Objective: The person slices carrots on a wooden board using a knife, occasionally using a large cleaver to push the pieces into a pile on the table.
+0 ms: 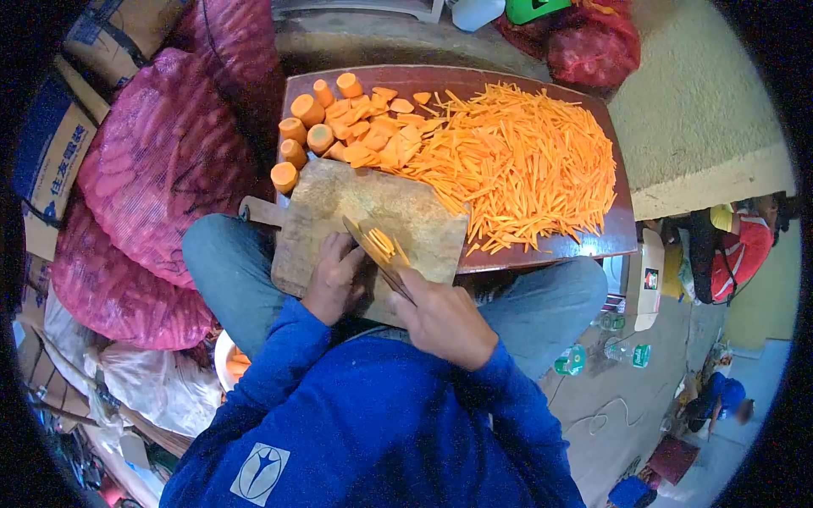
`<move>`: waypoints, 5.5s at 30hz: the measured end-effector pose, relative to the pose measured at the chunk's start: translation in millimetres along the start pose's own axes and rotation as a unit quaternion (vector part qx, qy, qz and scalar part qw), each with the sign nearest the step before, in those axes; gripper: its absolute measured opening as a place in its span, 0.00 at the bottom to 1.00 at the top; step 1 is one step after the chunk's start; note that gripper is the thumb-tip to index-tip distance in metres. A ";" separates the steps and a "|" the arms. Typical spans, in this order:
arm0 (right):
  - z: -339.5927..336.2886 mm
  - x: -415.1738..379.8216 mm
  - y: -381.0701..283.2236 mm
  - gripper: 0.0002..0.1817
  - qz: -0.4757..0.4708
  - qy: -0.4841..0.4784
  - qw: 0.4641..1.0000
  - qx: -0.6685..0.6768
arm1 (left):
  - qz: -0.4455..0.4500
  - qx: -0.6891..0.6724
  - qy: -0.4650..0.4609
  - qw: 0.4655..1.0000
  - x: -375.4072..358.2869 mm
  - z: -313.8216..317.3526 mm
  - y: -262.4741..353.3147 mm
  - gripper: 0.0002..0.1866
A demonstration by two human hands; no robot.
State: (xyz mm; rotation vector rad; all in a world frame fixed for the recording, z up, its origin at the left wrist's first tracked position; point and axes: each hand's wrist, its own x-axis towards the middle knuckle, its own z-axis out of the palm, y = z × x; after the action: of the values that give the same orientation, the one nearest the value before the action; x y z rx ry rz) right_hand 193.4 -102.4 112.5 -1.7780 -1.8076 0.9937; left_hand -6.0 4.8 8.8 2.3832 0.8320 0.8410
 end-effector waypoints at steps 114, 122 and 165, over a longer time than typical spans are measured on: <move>-94.4 10.0 80.7 0.18 -0.043 0.283 0.958 -0.032 | -0.048 0.061 0.111 0.991 36.9 -7.4 -29.0 0.08; -81.3 -8.7 91.2 0.19 -0.080 0.263 0.914 -0.298 | 0.051 -0.027 0.084 0.995 125.4 -14.2 14.2 0.12; -6.3 -38.2 51.1 0.18 -0.035 0.080 0.993 0.084 | 0.036 0.258 -0.105 0.960 214.0 7.9 -88.8 0.16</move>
State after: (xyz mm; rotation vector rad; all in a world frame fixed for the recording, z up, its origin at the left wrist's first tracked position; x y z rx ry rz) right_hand 236.5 -142.2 86.4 -1.6326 -1.6260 0.9188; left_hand 99.6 209.7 33.3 2.9062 0.9725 0.4138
